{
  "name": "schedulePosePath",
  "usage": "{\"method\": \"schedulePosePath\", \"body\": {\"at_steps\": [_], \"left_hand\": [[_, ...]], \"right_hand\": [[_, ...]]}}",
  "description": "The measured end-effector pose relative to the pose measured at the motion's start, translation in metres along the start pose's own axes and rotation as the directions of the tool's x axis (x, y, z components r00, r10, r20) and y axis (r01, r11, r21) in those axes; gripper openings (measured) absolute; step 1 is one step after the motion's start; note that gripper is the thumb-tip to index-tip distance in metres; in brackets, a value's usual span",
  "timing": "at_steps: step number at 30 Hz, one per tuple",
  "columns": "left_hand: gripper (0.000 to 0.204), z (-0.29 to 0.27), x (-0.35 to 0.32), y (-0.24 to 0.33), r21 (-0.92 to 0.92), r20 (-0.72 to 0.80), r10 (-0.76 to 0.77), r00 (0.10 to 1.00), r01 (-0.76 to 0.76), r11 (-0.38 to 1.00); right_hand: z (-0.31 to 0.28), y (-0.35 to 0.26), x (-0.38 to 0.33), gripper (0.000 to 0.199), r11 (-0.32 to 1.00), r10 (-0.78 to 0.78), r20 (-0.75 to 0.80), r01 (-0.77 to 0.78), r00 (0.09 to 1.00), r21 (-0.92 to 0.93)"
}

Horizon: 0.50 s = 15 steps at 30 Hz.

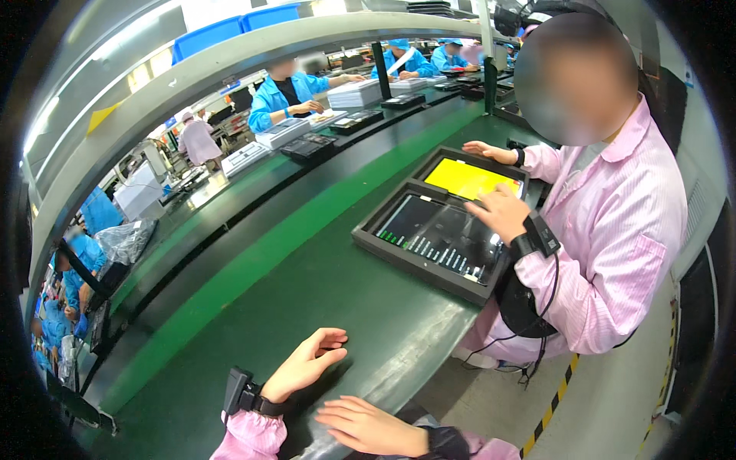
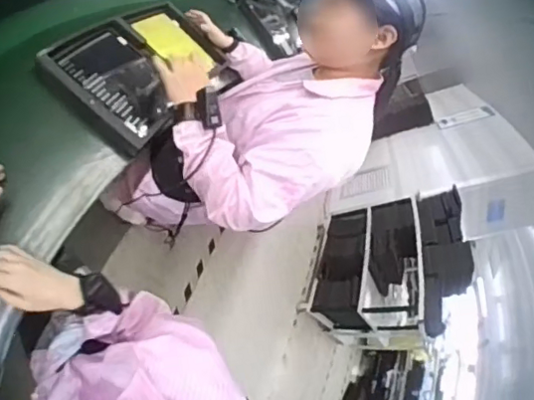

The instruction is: Testing touchscreen tablets on an electronics assembly line.

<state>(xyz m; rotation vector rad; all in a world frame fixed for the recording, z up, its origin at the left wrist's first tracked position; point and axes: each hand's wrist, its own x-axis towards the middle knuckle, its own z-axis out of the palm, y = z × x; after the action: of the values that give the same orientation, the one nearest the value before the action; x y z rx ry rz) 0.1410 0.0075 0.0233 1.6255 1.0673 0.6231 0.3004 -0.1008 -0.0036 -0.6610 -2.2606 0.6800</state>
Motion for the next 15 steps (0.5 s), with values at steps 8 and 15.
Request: {"method": "schedulePosePath", "body": {"at_steps": [8,15], "left_hand": [[0.043,0.039,0.055,-0.013,-0.362,-0.182,0.031,0.983,-0.097,0.927],[0.037,0.008,0.030,-0.025,-0.299,-0.183,0.091,0.979,-0.143,0.943]], "right_hand": [[-0.102,-0.012,-0.084,0.019,0.869,0.235,-0.649,-0.456,0.723,-0.193],[-0.095,0.006,-0.045,0.016,0.930,0.231,-0.656,-0.361,0.718,-0.067]]}}
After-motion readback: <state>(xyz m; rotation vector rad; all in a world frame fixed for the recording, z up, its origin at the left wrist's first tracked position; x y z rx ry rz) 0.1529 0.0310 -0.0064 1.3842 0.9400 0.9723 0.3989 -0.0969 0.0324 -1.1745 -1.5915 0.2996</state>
